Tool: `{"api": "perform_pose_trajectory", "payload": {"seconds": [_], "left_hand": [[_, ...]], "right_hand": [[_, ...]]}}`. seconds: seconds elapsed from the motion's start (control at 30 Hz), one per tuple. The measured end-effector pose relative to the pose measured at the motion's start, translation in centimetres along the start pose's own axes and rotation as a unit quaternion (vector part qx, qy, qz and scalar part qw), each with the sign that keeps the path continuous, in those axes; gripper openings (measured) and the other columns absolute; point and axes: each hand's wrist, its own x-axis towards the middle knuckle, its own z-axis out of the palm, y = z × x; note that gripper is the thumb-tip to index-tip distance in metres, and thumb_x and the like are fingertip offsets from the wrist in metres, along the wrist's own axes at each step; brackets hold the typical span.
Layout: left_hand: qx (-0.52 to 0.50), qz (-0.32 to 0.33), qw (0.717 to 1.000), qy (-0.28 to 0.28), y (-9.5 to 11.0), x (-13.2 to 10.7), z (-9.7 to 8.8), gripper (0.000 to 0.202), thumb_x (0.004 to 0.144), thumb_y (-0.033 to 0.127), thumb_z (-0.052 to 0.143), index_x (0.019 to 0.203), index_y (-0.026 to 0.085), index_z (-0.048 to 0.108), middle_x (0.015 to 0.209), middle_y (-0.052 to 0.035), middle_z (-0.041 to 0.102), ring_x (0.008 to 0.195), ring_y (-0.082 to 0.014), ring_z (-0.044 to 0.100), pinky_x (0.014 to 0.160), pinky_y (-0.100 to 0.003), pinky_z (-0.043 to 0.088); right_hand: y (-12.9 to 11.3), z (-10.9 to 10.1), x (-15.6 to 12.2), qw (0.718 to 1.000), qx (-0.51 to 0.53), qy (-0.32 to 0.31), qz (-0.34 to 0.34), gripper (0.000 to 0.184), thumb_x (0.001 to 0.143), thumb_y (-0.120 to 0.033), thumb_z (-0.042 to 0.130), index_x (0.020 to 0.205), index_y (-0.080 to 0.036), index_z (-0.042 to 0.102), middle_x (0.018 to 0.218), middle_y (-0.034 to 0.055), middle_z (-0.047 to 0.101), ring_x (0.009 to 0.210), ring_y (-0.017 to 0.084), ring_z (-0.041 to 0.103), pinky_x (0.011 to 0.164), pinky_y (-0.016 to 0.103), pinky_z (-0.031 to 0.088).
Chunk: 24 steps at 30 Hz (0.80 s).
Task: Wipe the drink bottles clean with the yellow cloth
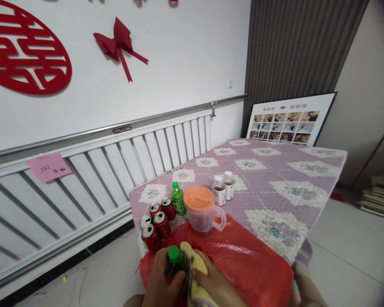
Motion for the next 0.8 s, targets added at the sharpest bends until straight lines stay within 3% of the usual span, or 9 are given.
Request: {"api": "perform_pose_trajectory", "payload": {"seconds": [0.17,0.3,0.43,0.6,0.7,0.8], "left_hand": [[0.005,-0.011,0.999,0.050,0.0,-0.4,0.6,0.049,0.075,0.032,0.063,0.120,0.016,0.061,0.123,-0.0143,0.066,0.115,-0.0294,0.063,0.097,-0.046,0.057],[0.013,-0.013,1.000,0.009,-0.7,-0.2,0.4,0.051,0.074,0.034,0.066,0.121,0.014,0.062,0.125,-0.0170,0.065,0.117,-0.0312,0.063,0.098,-0.048,0.056],[0.012,-0.012,1.000,0.016,-0.6,-0.2,0.0,0.050,0.074,0.031,0.066,0.122,0.016,0.062,0.125,-0.0151,0.065,0.117,-0.0298,0.063,0.100,-0.048,0.055],[0.013,-0.001,1.000,-0.001,-0.6,-0.1,-0.2,0.048,0.075,0.030,0.067,0.121,0.016,0.063,0.124,-0.0152,0.067,0.115,-0.0301,0.065,0.098,-0.048,0.057],[0.017,-0.008,1.000,0.009,-1.0,-0.2,0.0,0.052,0.074,0.033,0.069,0.122,0.016,0.063,0.125,-0.0158,0.067,0.118,-0.0320,0.064,0.099,-0.049,0.056],[0.006,-0.006,0.999,0.039,-1.2,-0.5,0.7,0.058,0.075,0.034,0.066,0.129,0.016,0.058,0.133,-0.0165,0.064,0.123,-0.0324,0.062,0.100,-0.048,0.056]], "right_hand": [[0.4,0.3,-0.1,1.000,0.015,0.007,0.011,0.070,0.076,-0.052,0.065,0.139,-0.022,0.054,0.137,0.0097,0.063,0.114,0.029,0.065,0.097,0.041,0.051],[0.9,0.4,-0.2,1.000,0.030,0.002,-0.008,0.069,0.079,-0.047,0.065,0.141,-0.022,0.050,0.137,0.0100,0.064,0.115,0.027,0.066,0.099,0.040,0.050],[1.2,0.1,-0.5,0.998,0.057,0.005,-0.007,0.071,0.077,-0.045,0.068,0.142,-0.024,0.048,0.142,0.0101,0.061,0.120,0.028,0.064,0.098,0.040,0.052],[0.2,-0.5,-1.4,0.990,0.141,-0.029,-0.003,0.083,0.075,-0.056,0.073,0.145,-0.025,0.043,0.142,0.0121,0.061,0.110,0.030,0.069,0.089,0.042,0.055],[-0.2,-0.9,-2.2,0.978,0.207,-0.036,-0.002,0.092,0.072,-0.059,0.074,0.150,-0.026,0.039,0.135,0.0122,0.067,0.110,0.035,0.070,0.093,0.048,0.054],[0.2,-1.8,-2.7,0.978,0.210,-0.008,0.007,0.087,0.068,-0.068,0.072,0.143,-0.029,0.053,0.130,0.0127,0.070,0.122,0.041,0.062,0.099,0.053,0.050]]}}
